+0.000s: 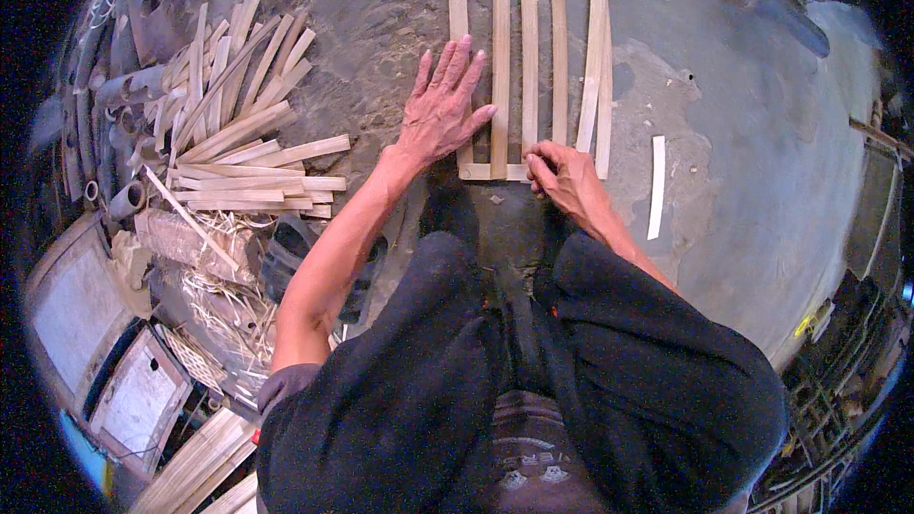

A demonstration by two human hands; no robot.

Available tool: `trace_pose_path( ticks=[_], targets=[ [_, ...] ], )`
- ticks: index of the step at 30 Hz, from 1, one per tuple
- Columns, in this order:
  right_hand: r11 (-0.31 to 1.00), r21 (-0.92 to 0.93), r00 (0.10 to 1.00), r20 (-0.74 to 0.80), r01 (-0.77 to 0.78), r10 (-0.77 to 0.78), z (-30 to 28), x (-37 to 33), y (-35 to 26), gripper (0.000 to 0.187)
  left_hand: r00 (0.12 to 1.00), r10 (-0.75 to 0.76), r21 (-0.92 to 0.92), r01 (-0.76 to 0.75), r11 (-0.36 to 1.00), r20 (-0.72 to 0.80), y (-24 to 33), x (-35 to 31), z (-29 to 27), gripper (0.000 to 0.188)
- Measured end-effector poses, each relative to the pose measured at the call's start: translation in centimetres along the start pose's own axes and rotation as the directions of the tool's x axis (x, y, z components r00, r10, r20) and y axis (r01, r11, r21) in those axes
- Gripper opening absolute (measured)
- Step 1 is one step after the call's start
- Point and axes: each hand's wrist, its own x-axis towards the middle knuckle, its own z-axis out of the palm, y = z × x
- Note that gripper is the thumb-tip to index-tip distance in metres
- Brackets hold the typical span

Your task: The person sits on the floor and arranges several thin wooden slats into a parallel grid pattern. They repeatedly pick up slats, place them, and adjust their positions to align them evenly.

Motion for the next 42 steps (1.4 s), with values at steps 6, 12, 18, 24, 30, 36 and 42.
trace_pose_path(
  ticks=[6,12,18,24,30,36,42],
  targets=[
    [0.997,-0.061,0.999,0.018,0.04,-0.039,2.0,0.4,0.9,0.02,0.998,0.022,0.034,-0.024,0.999,0.06,0.0,0.1,0.3,0.073],
    [0.992,-0.104,0.997,0.019,0.077,-0.075,2.6,1.4,0.9,0.018,0.998,0.023,0.048,-0.026,0.999,0.057,0.2,0.0,0.0,0.07],
    [0.999,-0.048,0.999,0.037,0.001,0.0,2.8,1.7,0.6,0.018,0.999,0.021,0.055,-0.024,0.998,0.045,0.1,0.0,0.3,0.069],
    [0.998,-0.064,0.999,0.027,0.021,-0.019,3.0,1.8,0.8,0.017,0.999,0.033,0.044,-0.035,0.998,0.043,0.0,0.1,0.4,0.065],
    [0.994,-0.088,0.998,0.028,0.065,-0.063,3.1,2.0,1.6,0.016,0.998,0.054,0.048,-0.056,0.997,0.039,0.2,0.2,0.4,0.062],
    [0.994,-0.103,0.991,-0.135,-0.028,0.014,0.3,1.4,-0.9,0.018,0.998,0.036,0.043,-0.038,0.998,0.051,0.0,-0.2,0.4,0.064],
    [0.948,-0.318,0.989,-0.139,0.006,-0.053,-0.6,2.3,1.1,0.024,0.981,0.149,0.081,-0.16,0.984,0.122,1.0,0.2,0.3,0.061]
  ],
)
